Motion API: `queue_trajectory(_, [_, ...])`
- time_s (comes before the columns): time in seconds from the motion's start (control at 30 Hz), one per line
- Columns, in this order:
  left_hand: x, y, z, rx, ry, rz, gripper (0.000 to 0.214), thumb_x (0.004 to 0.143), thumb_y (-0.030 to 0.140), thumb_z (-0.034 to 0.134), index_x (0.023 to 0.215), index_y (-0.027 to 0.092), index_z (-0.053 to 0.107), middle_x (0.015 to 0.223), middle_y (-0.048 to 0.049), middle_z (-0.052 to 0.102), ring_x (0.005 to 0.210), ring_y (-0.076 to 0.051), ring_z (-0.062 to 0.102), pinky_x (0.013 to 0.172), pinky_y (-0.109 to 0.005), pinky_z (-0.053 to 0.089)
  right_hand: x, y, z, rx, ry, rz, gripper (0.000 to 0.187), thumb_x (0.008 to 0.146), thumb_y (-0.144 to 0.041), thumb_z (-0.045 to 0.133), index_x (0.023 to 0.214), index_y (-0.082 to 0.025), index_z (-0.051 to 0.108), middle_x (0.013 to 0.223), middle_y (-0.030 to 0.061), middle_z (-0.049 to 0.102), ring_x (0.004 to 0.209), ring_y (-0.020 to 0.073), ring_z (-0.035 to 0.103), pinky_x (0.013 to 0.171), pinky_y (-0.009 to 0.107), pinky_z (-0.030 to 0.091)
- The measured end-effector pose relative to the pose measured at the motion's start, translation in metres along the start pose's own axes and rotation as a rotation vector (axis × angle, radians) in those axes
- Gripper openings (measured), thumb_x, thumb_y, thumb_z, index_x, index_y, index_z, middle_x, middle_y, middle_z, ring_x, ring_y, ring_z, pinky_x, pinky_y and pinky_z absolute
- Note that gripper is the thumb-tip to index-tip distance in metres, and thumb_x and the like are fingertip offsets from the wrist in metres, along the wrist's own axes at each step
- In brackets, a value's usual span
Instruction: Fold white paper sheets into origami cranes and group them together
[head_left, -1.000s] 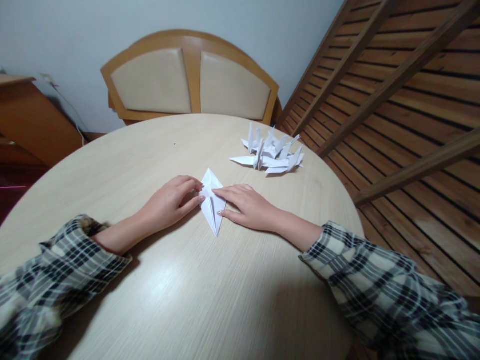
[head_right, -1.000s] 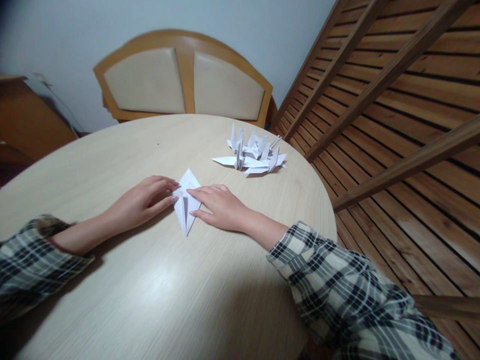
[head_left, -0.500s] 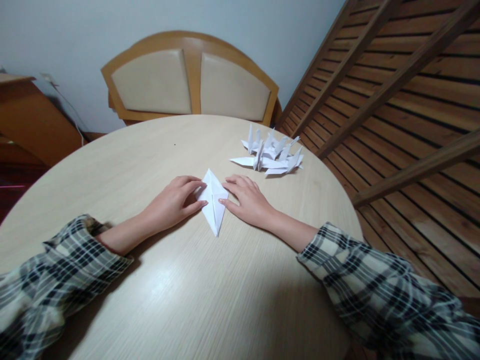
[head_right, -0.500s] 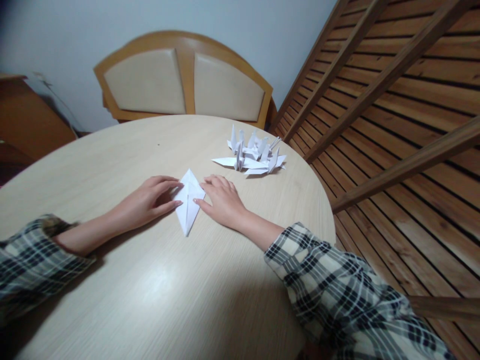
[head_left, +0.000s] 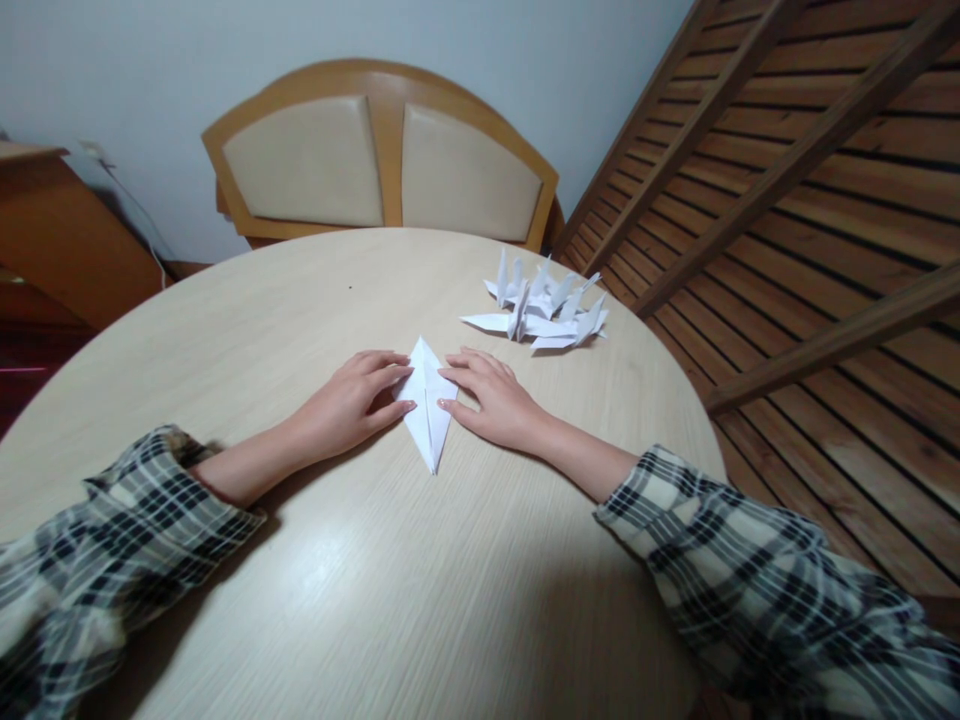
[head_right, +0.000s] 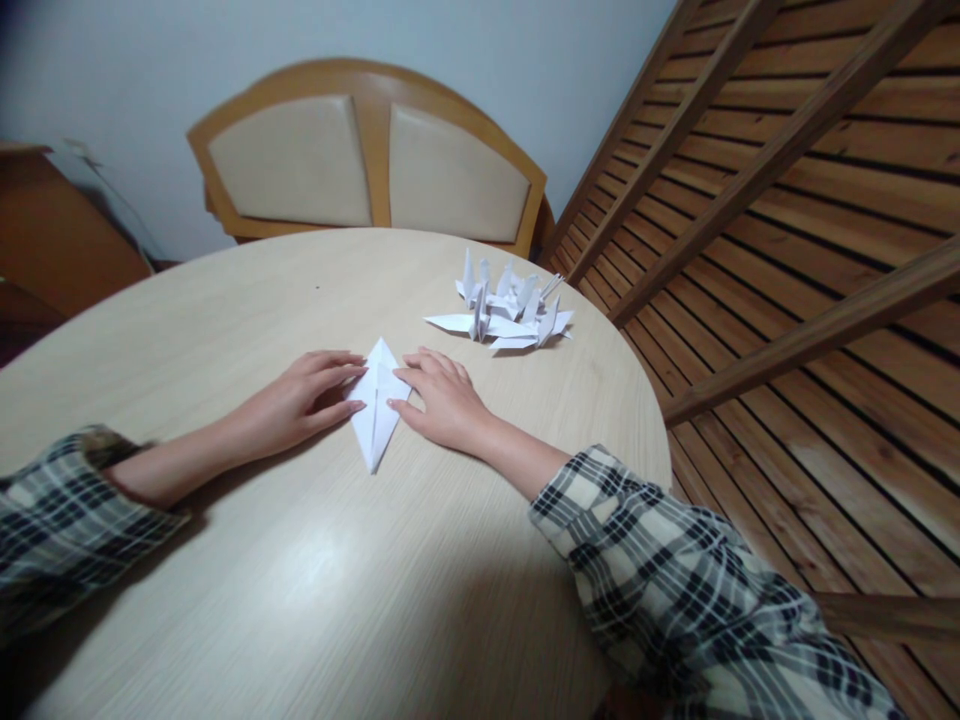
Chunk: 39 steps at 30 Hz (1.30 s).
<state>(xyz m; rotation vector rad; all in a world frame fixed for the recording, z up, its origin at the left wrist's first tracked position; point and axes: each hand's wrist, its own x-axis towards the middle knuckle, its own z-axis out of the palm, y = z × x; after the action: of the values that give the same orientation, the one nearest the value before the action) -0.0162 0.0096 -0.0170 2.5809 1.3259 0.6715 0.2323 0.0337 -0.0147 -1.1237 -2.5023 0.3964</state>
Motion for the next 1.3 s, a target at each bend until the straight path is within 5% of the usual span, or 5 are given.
queue_trajectory(0.7, [0.001, 0.014, -0.008, -0.074, 0.065, 0.030, 0.016, 0.095, 0.032, 0.056, 0.102, 0.018, 0.055, 0.123, -0.0155, 0.065, 0.114, -0.029, 0.059, 0.097, -0.050, 0.049, 0.003, -0.002, -0.002, 0.148, 0.132, -0.102, 0.020, 0.087, -0.024, 0.069, 0.106, -0.022, 0.063, 0.126, 0.0077, 0.068, 0.125, 0.0255, 0.057, 0.108, 0.043, 0.040])
queue_trajectory(1.3, [-0.001, 0.006, -0.004, 0.027, 0.100, 0.173, 0.024, 0.098, 0.027, 0.054, 0.110, 0.016, 0.072, 0.126, -0.0169, 0.064, 0.117, -0.030, 0.060, 0.098, -0.049, 0.052, 0.002, -0.002, -0.003, 0.089, 0.120, -0.157, 0.007, 0.088, -0.019, 0.068, 0.093, -0.023, 0.068, 0.116, 0.0051, 0.072, 0.118, 0.0233, 0.060, 0.103, 0.039, 0.040])
